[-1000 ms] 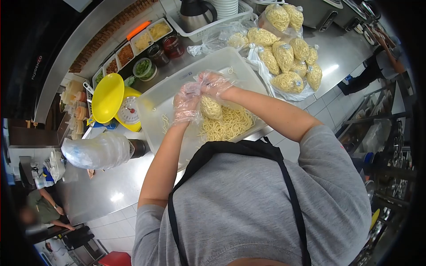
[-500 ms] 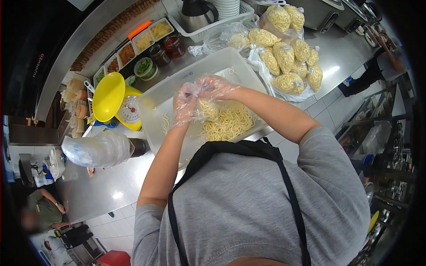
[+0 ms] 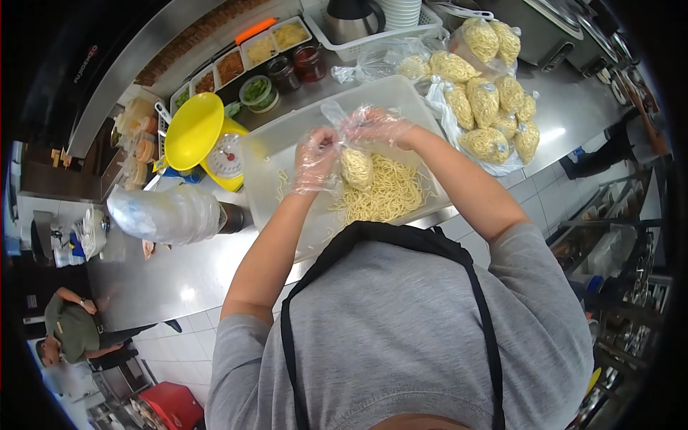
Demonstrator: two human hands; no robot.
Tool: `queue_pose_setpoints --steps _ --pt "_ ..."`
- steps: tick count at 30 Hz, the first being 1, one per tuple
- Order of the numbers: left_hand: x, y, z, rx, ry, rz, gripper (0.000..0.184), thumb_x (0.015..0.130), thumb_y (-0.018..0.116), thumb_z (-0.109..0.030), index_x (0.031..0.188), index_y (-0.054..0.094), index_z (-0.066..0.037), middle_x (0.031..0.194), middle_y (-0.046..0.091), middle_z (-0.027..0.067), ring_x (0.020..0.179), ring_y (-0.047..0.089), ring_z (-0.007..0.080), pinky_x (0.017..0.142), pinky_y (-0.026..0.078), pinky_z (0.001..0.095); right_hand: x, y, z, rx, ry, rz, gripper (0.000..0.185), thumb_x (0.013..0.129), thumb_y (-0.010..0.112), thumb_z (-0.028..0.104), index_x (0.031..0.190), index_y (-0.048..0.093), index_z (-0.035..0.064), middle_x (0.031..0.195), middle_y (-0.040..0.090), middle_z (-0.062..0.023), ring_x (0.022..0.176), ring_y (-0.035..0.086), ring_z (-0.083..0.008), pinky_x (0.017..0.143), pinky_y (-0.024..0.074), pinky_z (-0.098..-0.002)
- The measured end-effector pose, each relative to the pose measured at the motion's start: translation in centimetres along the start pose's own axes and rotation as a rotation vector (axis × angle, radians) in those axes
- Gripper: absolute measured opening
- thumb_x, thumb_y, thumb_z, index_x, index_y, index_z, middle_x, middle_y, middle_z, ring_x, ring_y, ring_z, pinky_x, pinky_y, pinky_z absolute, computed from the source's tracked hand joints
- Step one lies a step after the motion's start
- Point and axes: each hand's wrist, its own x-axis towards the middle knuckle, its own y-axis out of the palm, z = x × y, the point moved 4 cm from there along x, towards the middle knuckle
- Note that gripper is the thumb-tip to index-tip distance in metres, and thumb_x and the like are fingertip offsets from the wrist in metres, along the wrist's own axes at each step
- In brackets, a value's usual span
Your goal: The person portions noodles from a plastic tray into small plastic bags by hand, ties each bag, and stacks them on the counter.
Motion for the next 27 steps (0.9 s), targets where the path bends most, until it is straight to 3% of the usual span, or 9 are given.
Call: queue_pose_setpoints --steps 4,7,11,17,21,24,25,26,27 --pt "0.1 0.2 0.4 0.031 -0.063 0.055 0.012 0.067 0.063 -0.005 0.077 0.056 -0.003 0.075 0.056 0.0059 0.067 0.054 0.0164 0.064 0.044 0.0277 -0.1 0.3 0.3 -0.174 -0.052 -0.047 0.027 0.071 0.067 0.025 0.093 0.062 0.0088 0.092 0.061 -0.0062 0.086 0.057 -0.0173 0.078 0.0433 -0.0306" --pt "0.0 0.5 0.6 -0.011 -0.112 0.121 0.016 0.071 0.066 -0.011 0.081 0.058 -0.003 0.078 0.056 0.0042 0.071 0.053 0.0142 0.068 0.044 0.0269 0.2 0.3 0.9 -0.447 -0.146 -0.097 0.028 0.070 0.066 0.024 0.092 0.061 0.0079 0.088 0.062 -0.0089 0.082 0.058 -0.0198 0.075 0.0441 -0.0318" --pt "0.2 0.6 -0.7 -0.037 -0.115 0.185 0.012 0.067 0.060 -0.003 0.078 0.055 -0.003 0.076 0.054 0.0066 0.072 0.055 0.0181 0.064 0.044 0.0277 0.9 0.0 -0.6 -0.444 -0.097 -0.088 0.029 0.070 0.064 0.025 0.093 0.060 0.0075 0.089 0.062 -0.0117 0.081 0.058 -0.0235 0.074 0.0444 -0.0329" --pt "0.2 0.8 -0.1 0.002 0.030 0.324 0.017 0.067 0.060 -0.008 0.082 0.055 -0.003 0.078 0.053 0.0068 0.076 0.054 0.0194 0.068 0.044 0.0277 0.1 -0.1 0.5 -0.499 -0.132 -0.042 0.032 0.072 0.061 0.028 0.096 0.059 0.0075 0.091 0.062 -0.0135 0.084 0.058 -0.0274 0.075 0.0443 -0.0343" --pt "-0.1 0.4 -0.1 -0.120 -0.014 0.302 0.018 0.066 0.061 -0.008 0.082 0.054 -0.004 0.077 0.053 0.0043 0.074 0.053 0.0162 0.068 0.044 0.0270 -1.4 0.5 1.9 -0.514 -0.024 -0.039 0.042 0.070 0.065 0.030 0.104 0.054 0.0085 0.097 0.060 -0.0126 0.090 0.057 -0.0262 0.081 0.0428 -0.0348" --pt "0.3 -0.2 0.3 -0.273 -0.173 0.364 0.016 0.068 0.064 -0.007 0.081 0.055 -0.006 0.079 0.054 0.0014 0.074 0.052 0.0115 0.067 0.044 0.0263 -3.9 2.9 6.1 -0.631 0.065 0.010 0.056 0.066 0.070 0.030 0.113 0.048 0.0086 0.102 0.057 -0.0144 0.096 0.054 -0.0267 0.084 0.0417 -0.0352" --pt "0.1 0.4 1.2 -0.404 -0.326 0.430 0.017 0.069 0.065 -0.006 0.083 0.055 -0.007 0.080 0.054 0.0005 0.074 0.051 0.0102 0.068 0.045 0.0262 -4.4 4.0 6.6 -0.715 0.112 0.075 0.064 0.064 0.072 0.032 0.116 0.045 0.0075 0.104 0.055 -0.0169 0.098 0.054 -0.0281 0.085 0.0418 -0.0359" --pt "-0.3 0.8 2.0 -0.533 -0.485 0.499 0.018 0.070 0.066 -0.005 0.084 0.055 -0.008 0.081 0.055 -0.0004 0.075 0.051 0.0089 0.069 0.045 0.0260 -4.7 4.9 6.1 -0.710 0.118 0.068 0.064 0.064 0.072 0.032 0.116 0.045 0.0075 0.104 0.055 -0.0169 0.098 0.054 -0.0281 0.085 0.0418 -0.0359" --pt "-0.3 0.6 2.1 -0.535 -0.485 0.509 0.018 0.070 0.066 -0.005 0.084 0.055 -0.008 0.081 0.055 -0.0004 0.075 0.051 0.0089 0.069 0.045 0.0260 -4.9 5.5 5.4 -0.739 0.105 -0.005 0.069 0.062 0.072 0.033 0.118 0.042 0.0065 0.108 0.053 -0.0191 0.099 0.053 -0.0305 0.085 0.0420 -0.0364"
